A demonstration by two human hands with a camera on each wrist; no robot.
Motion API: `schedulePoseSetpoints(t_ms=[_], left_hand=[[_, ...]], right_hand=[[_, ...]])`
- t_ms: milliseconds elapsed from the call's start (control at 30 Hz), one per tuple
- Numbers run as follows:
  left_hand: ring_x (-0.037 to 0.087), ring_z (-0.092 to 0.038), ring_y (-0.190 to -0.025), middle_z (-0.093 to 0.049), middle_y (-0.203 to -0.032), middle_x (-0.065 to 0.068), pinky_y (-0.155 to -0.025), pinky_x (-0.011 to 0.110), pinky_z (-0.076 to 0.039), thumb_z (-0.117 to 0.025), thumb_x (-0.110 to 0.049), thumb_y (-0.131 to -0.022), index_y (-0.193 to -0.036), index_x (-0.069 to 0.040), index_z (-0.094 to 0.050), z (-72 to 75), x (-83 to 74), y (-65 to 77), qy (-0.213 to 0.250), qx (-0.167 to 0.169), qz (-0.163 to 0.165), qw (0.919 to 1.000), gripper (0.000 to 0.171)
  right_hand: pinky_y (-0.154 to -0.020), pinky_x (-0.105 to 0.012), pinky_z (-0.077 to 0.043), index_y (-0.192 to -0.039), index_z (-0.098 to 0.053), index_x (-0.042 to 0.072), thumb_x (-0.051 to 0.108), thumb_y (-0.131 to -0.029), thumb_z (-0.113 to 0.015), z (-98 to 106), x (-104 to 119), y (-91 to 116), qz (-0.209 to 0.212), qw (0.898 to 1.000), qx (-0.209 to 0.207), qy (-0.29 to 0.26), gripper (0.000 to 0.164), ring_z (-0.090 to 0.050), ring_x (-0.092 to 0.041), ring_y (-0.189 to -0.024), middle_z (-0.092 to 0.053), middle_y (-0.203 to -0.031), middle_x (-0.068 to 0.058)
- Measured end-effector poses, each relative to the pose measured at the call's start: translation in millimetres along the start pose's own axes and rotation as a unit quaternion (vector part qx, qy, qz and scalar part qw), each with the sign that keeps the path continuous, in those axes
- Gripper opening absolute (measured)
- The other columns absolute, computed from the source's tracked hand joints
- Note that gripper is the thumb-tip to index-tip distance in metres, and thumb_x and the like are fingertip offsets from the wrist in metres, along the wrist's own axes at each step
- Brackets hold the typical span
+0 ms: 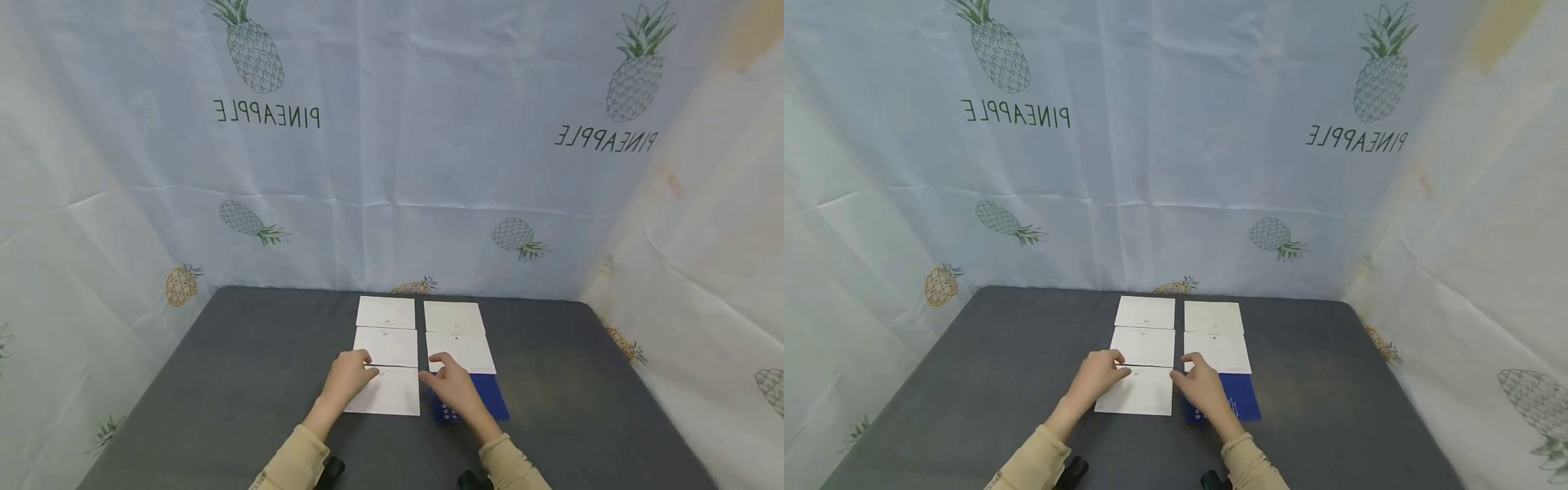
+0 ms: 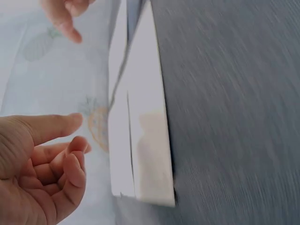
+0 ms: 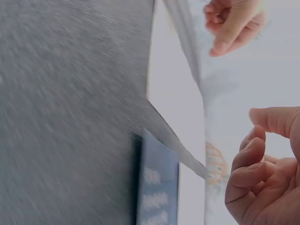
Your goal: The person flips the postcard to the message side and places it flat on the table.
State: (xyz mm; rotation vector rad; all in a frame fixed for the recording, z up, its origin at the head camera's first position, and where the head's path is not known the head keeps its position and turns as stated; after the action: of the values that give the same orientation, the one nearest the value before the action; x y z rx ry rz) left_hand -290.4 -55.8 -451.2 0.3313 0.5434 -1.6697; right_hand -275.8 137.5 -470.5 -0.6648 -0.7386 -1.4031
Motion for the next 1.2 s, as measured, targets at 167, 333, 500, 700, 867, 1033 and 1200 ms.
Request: schedulePoseSetpoints(t_ms=[167,333,500,700,867,1033,1200], left_hand=[[0.008,-0.049,-0.051,-0.067,-0.066,0.007,-0.049,0.023,-0.039,-0.073,-0.018,-0.076,-0.088,0.002,-0.069,-11.4,-23.8,-1.5,0.035,0.011,-0.022,0.9991,0.024],[0.008,-0.051,-0.051,-0.067,-0.064,0.008,-0.047,0.022,-0.039,-0.073,-0.019,-0.077,-0.094,0.005,-0.067,-26.1,-46.7,1.8,0.086,0.027,-0.034,0.9953,0.030],[0.010,-0.052,-0.052,-0.066,-0.065,0.010,-0.046,0.022,-0.039,-0.074,-0.015,-0.075,-0.094,0.007,-0.066,-42.6,-62.9,9.5,0.125,0.044,-0.033,0.9906,0.031],[0.007,-0.047,-0.049,-0.060,-0.060,0.006,-0.045,0.021,-0.037,-0.075,-0.014,-0.074,-0.097,0.010,-0.064,-62.7,-71.9,19.0,0.147,0.073,-0.027,0.9861,0.036],[0.005,-0.042,-0.050,-0.053,-0.059,0.000,-0.046,0.019,-0.034,-0.075,-0.016,-0.075,-0.097,0.010,-0.063,-74.0,-74.3,28.1,0.147,0.088,-0.030,0.9848,0.036],[0.007,-0.041,-0.054,-0.051,-0.063,-0.001,-0.048,0.020,-0.033,-0.074,-0.017,-0.075,-0.088,0.006,-0.063,-78.1,-76.4,32.3,0.154,0.097,-0.035,0.9827,0.029],[0.007,-0.039,-0.056,-0.050,-0.063,-0.001,-0.049,0.021,-0.032,-0.073,-0.018,-0.076,-0.080,0.003,-0.062,-79.8,-80.2,32.8,0.158,0.102,-0.035,0.9815,0.024]], right_hand=[[-0.046,-0.026,-0.034,-0.118,-0.056,0.001,0.024,-0.085,-0.066,25,-1,3,-0.005,1.000,-0.021,0.013,0.042,-0.041,-0.012,-0.050,-0.051,-0.061,0.000],[-0.052,-0.026,-0.035,-0.117,-0.057,0.001,0.026,-0.085,-0.066,47,-12,7,-0.018,0.998,-0.040,0.040,0.042,-0.043,-0.012,-0.056,-0.052,-0.067,-0.002],[-0.057,-0.029,-0.038,-0.119,-0.055,-0.002,0.028,-0.086,-0.065,67,-32,10,-0.040,0.995,-0.053,0.072,0.046,-0.047,-0.014,-0.063,-0.056,-0.076,-0.006],[-0.075,-0.046,-0.048,-0.119,-0.053,-0.009,0.029,-0.086,-0.064,82,-58,17,-0.056,0.989,-0.065,0.122,0.051,-0.059,-0.032,-0.089,-0.060,-0.100,-0.024],[-0.083,-0.054,-0.046,-0.116,-0.054,-0.011,0.027,-0.085,-0.064,87,-74,25,-0.071,0.986,-0.060,0.138,0.050,-0.057,-0.043,-0.100,-0.057,-0.109,-0.031],[-0.084,-0.054,-0.045,-0.112,-0.055,-0.011,0.023,-0.083,-0.067,87,-83,32,-0.068,0.983,-0.057,0.160,0.047,-0.058,-0.041,-0.097,-0.060,-0.105,-0.028],[-0.081,-0.052,-0.045,-0.113,-0.054,-0.012,0.019,-0.082,-0.067,86,-92,35,-0.072,0.984,-0.063,0.153,0.046,-0.059,-0.036,-0.092,-0.061,-0.099,-0.024]])
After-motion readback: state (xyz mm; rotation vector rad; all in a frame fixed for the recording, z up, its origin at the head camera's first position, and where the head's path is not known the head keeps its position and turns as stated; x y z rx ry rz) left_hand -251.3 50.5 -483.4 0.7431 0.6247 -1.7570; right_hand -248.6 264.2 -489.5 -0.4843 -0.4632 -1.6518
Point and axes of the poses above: each hand's wrist, its own y-axis away from the middle knuckle, its own z-axis out of the back of the hand, x = y × z, the point moved 9 cm from there along -y, towards the middle knuckle
